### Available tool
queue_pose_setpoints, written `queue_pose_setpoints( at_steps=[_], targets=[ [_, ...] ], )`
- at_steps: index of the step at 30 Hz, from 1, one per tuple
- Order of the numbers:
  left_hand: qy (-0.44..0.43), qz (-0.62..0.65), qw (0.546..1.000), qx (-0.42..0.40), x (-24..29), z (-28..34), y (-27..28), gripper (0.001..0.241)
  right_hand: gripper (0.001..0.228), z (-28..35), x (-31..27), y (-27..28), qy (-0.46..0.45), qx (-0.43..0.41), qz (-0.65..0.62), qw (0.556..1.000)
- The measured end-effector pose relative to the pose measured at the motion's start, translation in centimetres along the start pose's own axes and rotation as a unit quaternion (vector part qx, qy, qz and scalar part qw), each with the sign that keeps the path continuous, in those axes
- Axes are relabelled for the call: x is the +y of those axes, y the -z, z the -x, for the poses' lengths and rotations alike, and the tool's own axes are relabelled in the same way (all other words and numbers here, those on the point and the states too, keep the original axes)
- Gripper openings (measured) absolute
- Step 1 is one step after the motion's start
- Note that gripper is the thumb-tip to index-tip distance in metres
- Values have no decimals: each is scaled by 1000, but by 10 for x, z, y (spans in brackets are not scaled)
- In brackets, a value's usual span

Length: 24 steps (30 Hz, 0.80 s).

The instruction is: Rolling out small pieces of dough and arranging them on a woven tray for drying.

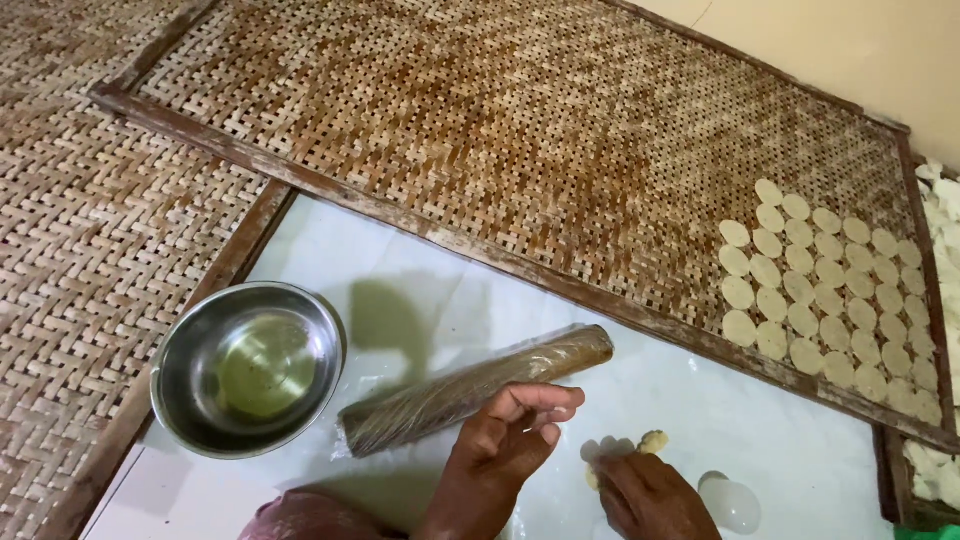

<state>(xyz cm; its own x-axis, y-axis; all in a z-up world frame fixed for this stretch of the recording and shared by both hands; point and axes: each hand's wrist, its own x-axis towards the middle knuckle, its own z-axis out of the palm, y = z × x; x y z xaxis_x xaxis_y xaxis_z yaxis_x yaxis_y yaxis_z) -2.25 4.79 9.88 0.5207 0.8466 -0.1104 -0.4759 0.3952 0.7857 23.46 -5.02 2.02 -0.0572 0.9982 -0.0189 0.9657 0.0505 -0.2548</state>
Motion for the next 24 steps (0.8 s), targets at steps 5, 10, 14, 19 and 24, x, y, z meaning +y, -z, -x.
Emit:
queue_pose_setpoints(
  at_steps=[5,10,14,19,24],
  targets=[
    [-13,-14,1000,-12,-2,0,1,27,26,-8,3,15,-199,-59,-145,967],
    [-34,-36,999,-12,-4,-1,1,32,43,-10,56,6,-276,-45,-471,837],
    [-48,-30,998,-42,-11,-5,6,31,43,-10,92,14,-266,-68,-532,801],
    [-98,-71,989,-86,-49,-16,25,32,43,-18,127,35,-296,-68,-595,744],
    [68,30,988,-135,-90,-26,56,32,43,-74,123,116,-359,13,-424,831]
  ],
)
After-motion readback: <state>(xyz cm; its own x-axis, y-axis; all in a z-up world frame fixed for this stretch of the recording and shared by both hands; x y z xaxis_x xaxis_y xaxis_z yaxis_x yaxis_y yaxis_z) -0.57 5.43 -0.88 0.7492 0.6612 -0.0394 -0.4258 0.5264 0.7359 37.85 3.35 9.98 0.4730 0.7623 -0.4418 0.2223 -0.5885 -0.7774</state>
